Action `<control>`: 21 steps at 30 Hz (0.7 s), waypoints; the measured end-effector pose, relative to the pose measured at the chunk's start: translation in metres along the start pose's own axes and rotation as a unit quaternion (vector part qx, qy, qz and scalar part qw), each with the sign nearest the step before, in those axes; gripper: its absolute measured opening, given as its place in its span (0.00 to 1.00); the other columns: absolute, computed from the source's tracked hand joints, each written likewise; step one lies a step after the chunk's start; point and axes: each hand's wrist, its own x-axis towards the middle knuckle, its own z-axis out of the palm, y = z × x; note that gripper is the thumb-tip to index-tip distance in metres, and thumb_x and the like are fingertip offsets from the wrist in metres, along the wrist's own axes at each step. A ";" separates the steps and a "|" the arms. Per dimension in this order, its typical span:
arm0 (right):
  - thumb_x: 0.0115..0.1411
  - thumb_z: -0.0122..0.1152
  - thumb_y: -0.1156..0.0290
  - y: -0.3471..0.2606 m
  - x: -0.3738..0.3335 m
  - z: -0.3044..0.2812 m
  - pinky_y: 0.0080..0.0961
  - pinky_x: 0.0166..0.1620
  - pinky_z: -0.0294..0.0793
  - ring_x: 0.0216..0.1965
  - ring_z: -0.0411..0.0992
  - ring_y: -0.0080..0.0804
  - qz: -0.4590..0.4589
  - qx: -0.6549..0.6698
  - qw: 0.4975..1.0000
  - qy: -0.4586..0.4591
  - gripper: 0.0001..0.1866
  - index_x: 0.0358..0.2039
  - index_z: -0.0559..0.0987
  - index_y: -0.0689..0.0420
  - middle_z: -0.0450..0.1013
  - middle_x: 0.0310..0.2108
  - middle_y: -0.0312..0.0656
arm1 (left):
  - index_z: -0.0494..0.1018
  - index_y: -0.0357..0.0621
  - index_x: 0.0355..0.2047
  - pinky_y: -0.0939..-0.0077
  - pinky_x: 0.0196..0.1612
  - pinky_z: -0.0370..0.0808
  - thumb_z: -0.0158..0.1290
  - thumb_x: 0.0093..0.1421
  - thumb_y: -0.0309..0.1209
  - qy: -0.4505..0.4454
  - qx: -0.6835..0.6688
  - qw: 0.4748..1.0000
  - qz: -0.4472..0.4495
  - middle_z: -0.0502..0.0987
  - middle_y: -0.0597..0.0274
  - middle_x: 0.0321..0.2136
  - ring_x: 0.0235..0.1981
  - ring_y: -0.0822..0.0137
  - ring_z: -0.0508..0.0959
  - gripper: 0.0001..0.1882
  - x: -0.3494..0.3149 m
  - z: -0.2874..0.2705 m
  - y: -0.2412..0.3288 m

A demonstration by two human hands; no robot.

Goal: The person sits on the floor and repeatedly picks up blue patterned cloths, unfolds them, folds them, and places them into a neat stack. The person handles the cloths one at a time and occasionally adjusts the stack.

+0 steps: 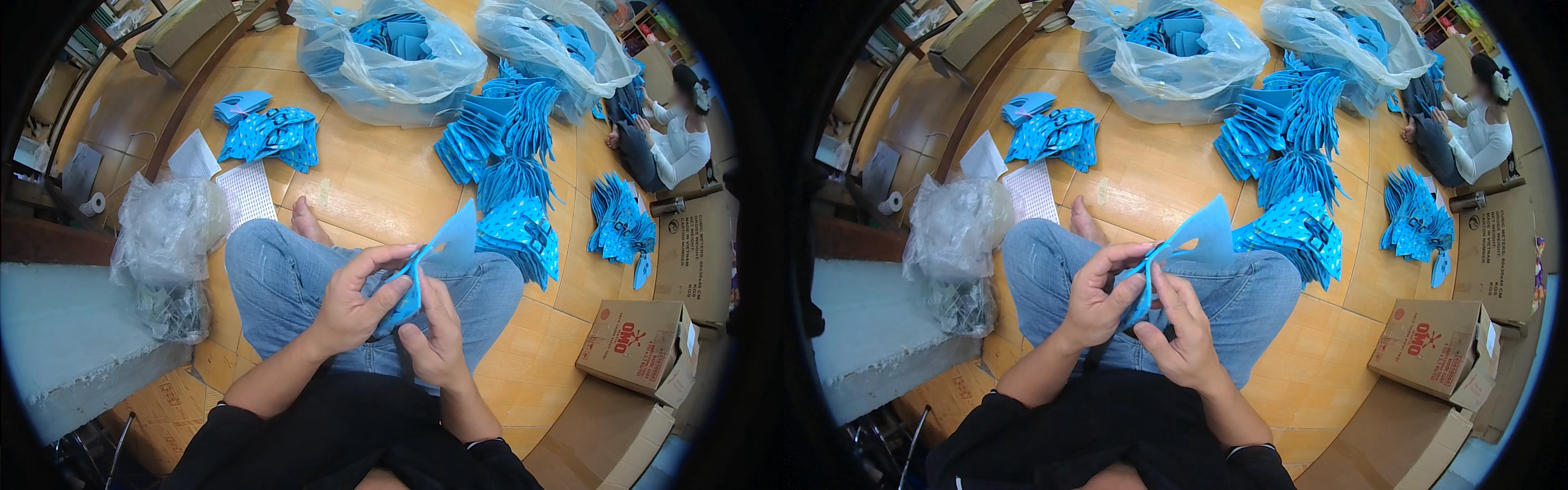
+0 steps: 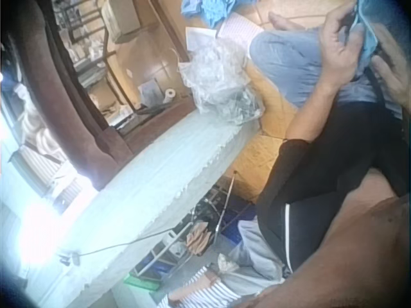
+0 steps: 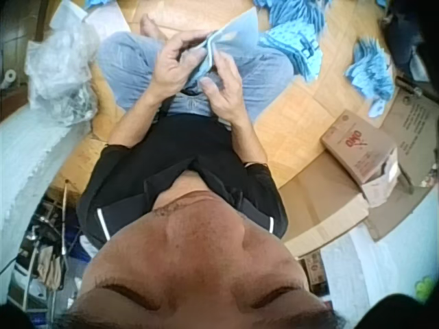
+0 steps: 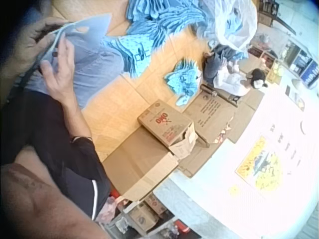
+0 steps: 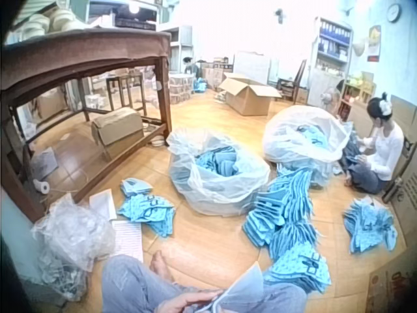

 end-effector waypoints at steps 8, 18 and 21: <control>0.57 0.62 0.68 0.004 -0.001 -0.001 0.31 0.53 0.66 0.50 0.68 0.43 0.001 0.005 1.000 -0.004 0.35 0.62 0.61 0.67 0.65 0.51 0.55 | 0.70 0.37 0.48 0.74 0.51 0.71 0.57 0.58 0.27 -0.005 0.046 0.998 0.037 0.75 0.49 0.50 0.48 0.66 0.76 0.18 0.001 -0.002 0.002; 0.59 0.60 0.72 0.002 0.000 0.001 0.31 0.51 0.68 0.48 0.70 0.42 0.014 0.012 1.000 0.017 0.30 0.60 0.63 0.67 0.68 0.49 0.54 | 0.70 0.38 0.43 0.71 0.52 0.71 0.59 0.56 0.25 -0.010 0.059 0.997 0.050 0.73 0.42 0.50 0.51 0.60 0.75 0.15 0.002 -0.004 0.002; 0.59 0.59 0.73 0.002 -0.001 0.001 0.30 0.51 0.68 0.48 0.70 0.41 0.019 0.013 0.999 0.023 0.29 0.60 0.64 0.67 0.69 0.48 0.54 | 0.70 0.38 0.42 0.72 0.51 0.72 0.59 0.56 0.25 -0.004 0.062 0.997 0.054 0.74 0.42 0.50 0.51 0.60 0.76 0.15 0.002 -0.003 0.003</control>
